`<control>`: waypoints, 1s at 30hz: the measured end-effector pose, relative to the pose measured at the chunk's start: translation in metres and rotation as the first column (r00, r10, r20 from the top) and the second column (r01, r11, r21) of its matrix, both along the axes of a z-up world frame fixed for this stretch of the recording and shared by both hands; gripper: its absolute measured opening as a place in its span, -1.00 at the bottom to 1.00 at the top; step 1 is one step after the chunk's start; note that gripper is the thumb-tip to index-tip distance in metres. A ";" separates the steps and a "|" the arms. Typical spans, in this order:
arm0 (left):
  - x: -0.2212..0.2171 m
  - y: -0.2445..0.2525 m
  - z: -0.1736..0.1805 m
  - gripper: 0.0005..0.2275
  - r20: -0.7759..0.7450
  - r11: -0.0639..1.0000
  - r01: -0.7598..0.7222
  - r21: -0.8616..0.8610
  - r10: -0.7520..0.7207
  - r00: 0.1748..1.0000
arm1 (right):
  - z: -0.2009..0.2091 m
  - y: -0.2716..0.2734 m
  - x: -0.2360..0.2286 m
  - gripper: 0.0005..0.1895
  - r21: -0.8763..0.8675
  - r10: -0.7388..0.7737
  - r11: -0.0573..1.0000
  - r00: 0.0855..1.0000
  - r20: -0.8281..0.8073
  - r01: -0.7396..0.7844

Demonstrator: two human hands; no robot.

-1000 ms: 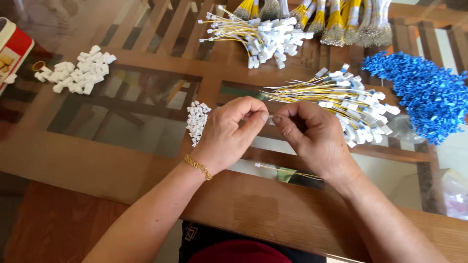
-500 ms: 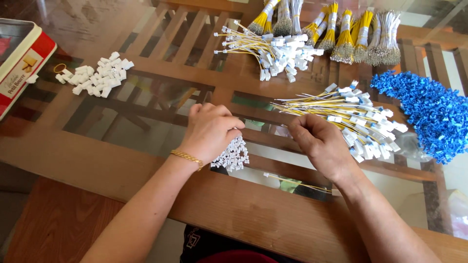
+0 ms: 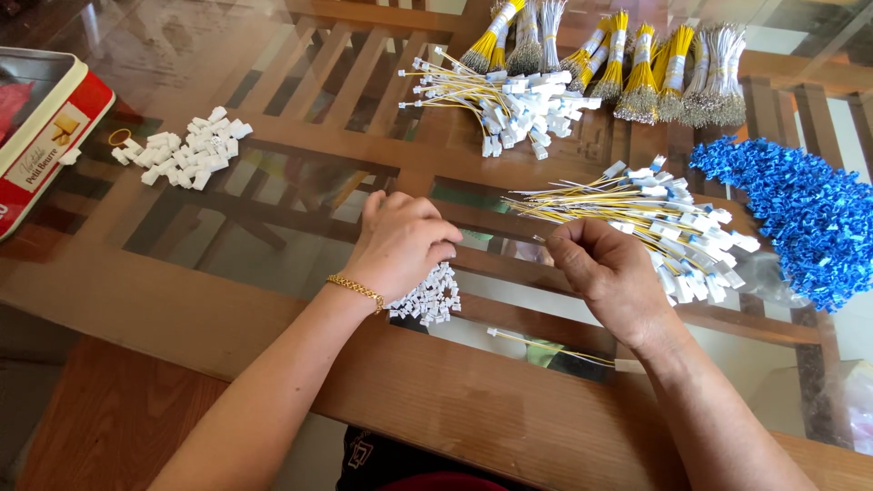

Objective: Assembling electronic wire cables by attaching plastic connector housings to pre-crimped wires.

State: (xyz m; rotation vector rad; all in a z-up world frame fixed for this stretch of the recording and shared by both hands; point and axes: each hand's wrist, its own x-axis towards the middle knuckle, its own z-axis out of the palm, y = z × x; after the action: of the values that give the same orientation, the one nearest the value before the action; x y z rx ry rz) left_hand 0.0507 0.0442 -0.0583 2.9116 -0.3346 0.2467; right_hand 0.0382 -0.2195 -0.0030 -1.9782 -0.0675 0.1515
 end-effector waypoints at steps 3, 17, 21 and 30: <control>0.002 -0.003 -0.004 -0.92 -0.018 0.997 0.057 0.057 -0.056 0.998 | -0.004 0.000 0.001 -0.86 0.038 0.023 0.999 0.999 0.038 -0.024; 0.004 -0.056 0.038 -0.85 -0.087 0.194 -0.017 -0.981 -0.359 0.929 | 0.005 -0.001 -0.003 -0.87 0.350 0.048 0.936 0.999 -0.013 -0.040; 0.000 -0.066 0.029 -0.86 -0.102 0.048 -0.091 -0.995 -0.377 0.921 | 0.009 0.000 -0.004 -0.86 0.361 0.039 0.932 0.998 -0.038 -0.023; -0.015 -0.070 0.037 -0.83 -0.168 -0.014 -0.193 -0.981 -0.439 0.883 | 0.007 -0.005 -0.005 -0.90 0.340 0.059 0.939 0.998 -0.004 -0.054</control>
State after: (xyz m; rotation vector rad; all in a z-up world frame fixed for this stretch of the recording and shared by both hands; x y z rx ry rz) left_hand 0.0360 -0.0259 -0.0212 1.2748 -0.1821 -0.2024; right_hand 0.0334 -0.2241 0.0039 -1.6300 -0.1326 0.1782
